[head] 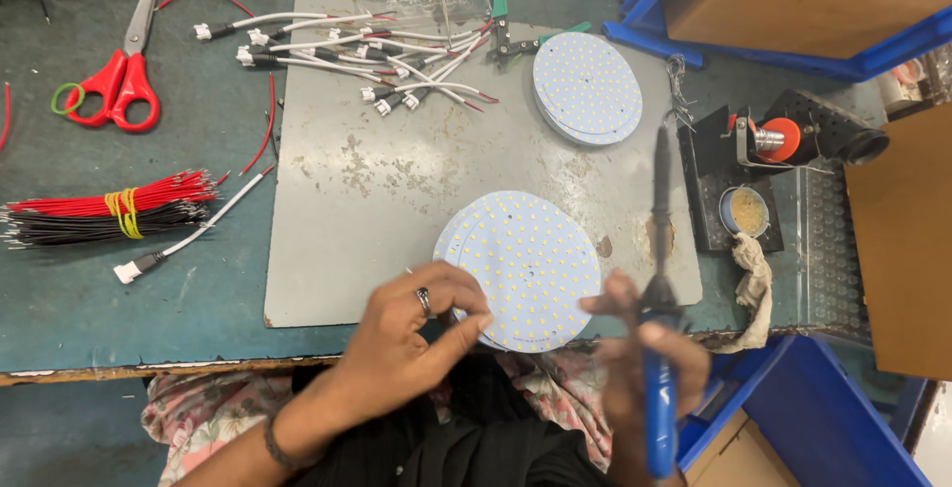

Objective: The person wipes the work surface with a cloth, then picks up circular LED modules and places them on the table. Using a soldering iron and solder wire, the person solders wires to the LED modules, handling each module one at a time and stacking completed units.

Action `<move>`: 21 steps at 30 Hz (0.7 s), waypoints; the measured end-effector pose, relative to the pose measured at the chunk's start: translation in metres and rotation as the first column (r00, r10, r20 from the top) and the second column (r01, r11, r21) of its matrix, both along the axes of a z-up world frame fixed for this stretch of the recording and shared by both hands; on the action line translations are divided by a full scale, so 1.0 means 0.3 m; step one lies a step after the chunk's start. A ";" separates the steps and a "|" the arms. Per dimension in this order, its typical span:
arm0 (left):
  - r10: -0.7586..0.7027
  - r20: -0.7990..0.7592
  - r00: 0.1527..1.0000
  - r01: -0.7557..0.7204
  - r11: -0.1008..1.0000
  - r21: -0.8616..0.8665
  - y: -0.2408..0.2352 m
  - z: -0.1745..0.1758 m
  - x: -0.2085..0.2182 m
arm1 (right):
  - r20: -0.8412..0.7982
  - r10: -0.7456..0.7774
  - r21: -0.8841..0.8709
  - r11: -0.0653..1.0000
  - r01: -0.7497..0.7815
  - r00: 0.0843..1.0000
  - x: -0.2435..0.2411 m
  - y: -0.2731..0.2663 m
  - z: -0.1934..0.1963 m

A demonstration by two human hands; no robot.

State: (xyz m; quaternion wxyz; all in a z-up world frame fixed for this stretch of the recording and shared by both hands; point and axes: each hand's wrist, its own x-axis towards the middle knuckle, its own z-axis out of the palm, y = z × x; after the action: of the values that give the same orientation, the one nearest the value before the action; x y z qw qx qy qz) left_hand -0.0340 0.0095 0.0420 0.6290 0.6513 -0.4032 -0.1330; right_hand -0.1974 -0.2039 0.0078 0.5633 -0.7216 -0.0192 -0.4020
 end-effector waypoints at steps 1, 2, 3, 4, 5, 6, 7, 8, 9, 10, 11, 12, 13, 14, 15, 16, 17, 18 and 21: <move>0.067 0.174 0.982 -0.067 0.998 -0.011 -0.002 -0.002 0.010 | -0.002 0.002 0.097 0.995 -0.002 1.000 -0.014 -0.031 0.010; 0.132 0.342 0.930 -0.129 0.991 -0.033 -0.004 -0.004 0.020 | 0.026 -0.066 -0.008 0.998 0.067 0.997 -0.021 -0.061 0.012; 0.121 0.405 0.906 -0.125 0.992 -0.017 -0.006 -0.005 0.028 | 0.062 -0.129 -0.112 0.985 0.135 0.990 -0.026 -0.095 0.017; 0.109 0.466 0.878 -0.123 0.992 -0.001 -0.008 -0.005 0.035 | 0.104 -0.186 -0.212 0.956 0.204 0.977 -0.038 -0.120 0.022; 0.097 0.524 0.846 -0.122 0.992 0.014 -0.012 -0.006 0.041 | 0.119 -0.212 -0.160 0.960 0.229 0.970 -0.050 -0.143 0.028; 0.090 0.562 0.822 -0.121 0.992 0.019 -0.016 -0.008 0.046 | 0.134 -0.238 -0.106 0.962 0.253 0.962 -0.062 -0.160 0.036; 0.082 0.598 0.797 -0.120 0.992 0.024 -0.021 -0.008 0.050 | 0.138 -0.241 -0.039 0.968 0.249 0.961 -0.074 -0.169 0.042; 0.074 0.632 0.771 -0.120 0.992 0.030 -0.025 -0.009 0.052 | 0.145 -0.245 0.029 0.969 0.243 0.959 -0.082 -0.178 0.051; 0.071 0.648 0.758 -0.123 0.992 0.035 -0.030 -0.010 0.052 | 0.147 -0.226 0.111 0.971 0.211 0.963 -0.098 -0.182 0.064; 0.068 0.664 0.744 -0.126 0.991 0.040 -0.034 -0.010 0.051 | 0.131 -0.226 0.167 0.965 0.203 0.965 -0.102 -0.185 0.073; 0.065 0.679 0.731 -0.130 0.991 0.045 -0.038 -0.010 0.052 | 0.116 -0.224 0.224 0.955 0.194 0.968 -0.105 -0.188 0.085; 0.059 0.690 0.721 -0.126 0.991 0.047 -0.041 -0.010 0.053 | 0.080 -0.239 0.255 0.943 0.212 0.968 -0.103 -0.191 0.096; 0.052 0.702 0.711 -0.123 0.991 0.050 -0.043 -0.011 0.055 | 0.034 -0.257 0.263 0.935 0.239 0.966 -0.097 -0.194 0.104; 0.046 0.713 0.700 -0.119 0.991 0.053 -0.045 -0.011 0.056 | -0.013 -0.272 0.270 0.925 0.266 0.962 -0.091 -0.195 0.111; 0.046 0.722 0.690 -0.120 0.991 0.052 -0.045 -0.011 0.058 | -0.069 -0.292 0.252 0.920 0.300 0.954 -0.082 -0.195 0.116; 0.045 0.731 0.680 -0.121 0.991 0.051 -0.044 -0.011 0.059 | -0.125 -0.311 0.232 0.914 0.333 0.942 -0.072 -0.195 0.121; 0.044 0.740 0.671 -0.121 0.991 0.051 -0.043 -0.011 0.059 | -0.134 -0.319 0.225 0.912 0.343 0.938 -0.064 -0.193 0.124; 0.032 0.743 0.668 -0.119 0.991 0.063 -0.040 -0.011 0.060 | -0.144 -0.327 0.217 0.910 0.353 0.934 -0.053 -0.191 0.126; 0.000 0.751 0.660 -0.108 0.989 0.096 -0.032 -0.011 0.060 | -0.165 -0.341 0.220 0.902 0.372 0.926 -0.025 -0.186 0.142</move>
State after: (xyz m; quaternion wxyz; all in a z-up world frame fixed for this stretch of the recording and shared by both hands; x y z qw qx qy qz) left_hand -0.0159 -0.0002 0.0387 0.3667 0.7000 -0.5968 0.1388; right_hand -0.2047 -0.2596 0.0504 0.5657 -0.6603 0.1978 -0.4527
